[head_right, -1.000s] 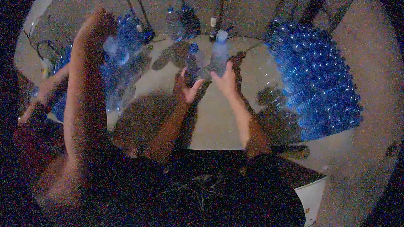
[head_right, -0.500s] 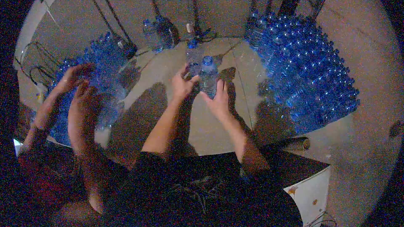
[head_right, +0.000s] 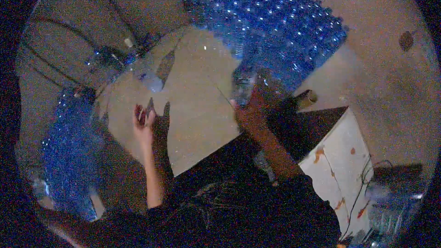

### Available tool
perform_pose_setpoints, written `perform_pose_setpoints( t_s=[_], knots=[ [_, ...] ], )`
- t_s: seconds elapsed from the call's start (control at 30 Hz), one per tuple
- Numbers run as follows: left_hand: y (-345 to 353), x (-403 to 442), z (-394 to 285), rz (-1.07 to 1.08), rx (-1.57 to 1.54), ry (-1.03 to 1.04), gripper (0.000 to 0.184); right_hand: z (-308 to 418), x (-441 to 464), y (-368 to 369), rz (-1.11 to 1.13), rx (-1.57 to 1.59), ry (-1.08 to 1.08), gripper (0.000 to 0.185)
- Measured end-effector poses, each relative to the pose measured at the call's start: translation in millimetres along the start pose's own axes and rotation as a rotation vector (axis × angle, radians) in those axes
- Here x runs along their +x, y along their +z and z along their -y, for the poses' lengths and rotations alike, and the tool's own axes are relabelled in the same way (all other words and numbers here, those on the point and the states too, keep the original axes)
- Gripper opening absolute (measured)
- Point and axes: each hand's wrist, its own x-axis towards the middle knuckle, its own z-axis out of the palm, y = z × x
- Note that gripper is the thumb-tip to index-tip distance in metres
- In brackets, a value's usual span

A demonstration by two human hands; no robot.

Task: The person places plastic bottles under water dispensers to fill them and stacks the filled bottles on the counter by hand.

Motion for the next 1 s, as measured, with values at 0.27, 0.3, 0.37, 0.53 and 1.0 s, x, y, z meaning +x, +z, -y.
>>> perform_pose_setpoints(
  t_s=[0.27, 0.3, 0.37, 0.53, 1.0],
  knots=[
    [-2, -73, -56, 0.201, -0.157, -0.183, 0.055, -80, 62, -7, -0.175, -0.239, 0.239, 0.09],
    [-10, -79, -54, 0.22, -0.118, -0.178, 0.054, -83, 63, -7, -0.205, -0.238, 0.249, 0.087],
    [-38, -99, -51, 0.143, -0.068, -0.17, 0.049, -75, 54, -14, -0.198, -0.159, 0.181, 0.081],
    [-102, -143, -64, -0.11, 0.111, -0.109, 0.039, -18, 38, -8, -0.077, 0.016, -0.085, 0.067],
    [-173, -237, -73, -0.548, 0.197, -0.073, 0.023, 538, -147, 132, 0.761, 0.97, -1.168, 0.053]
  ],
)
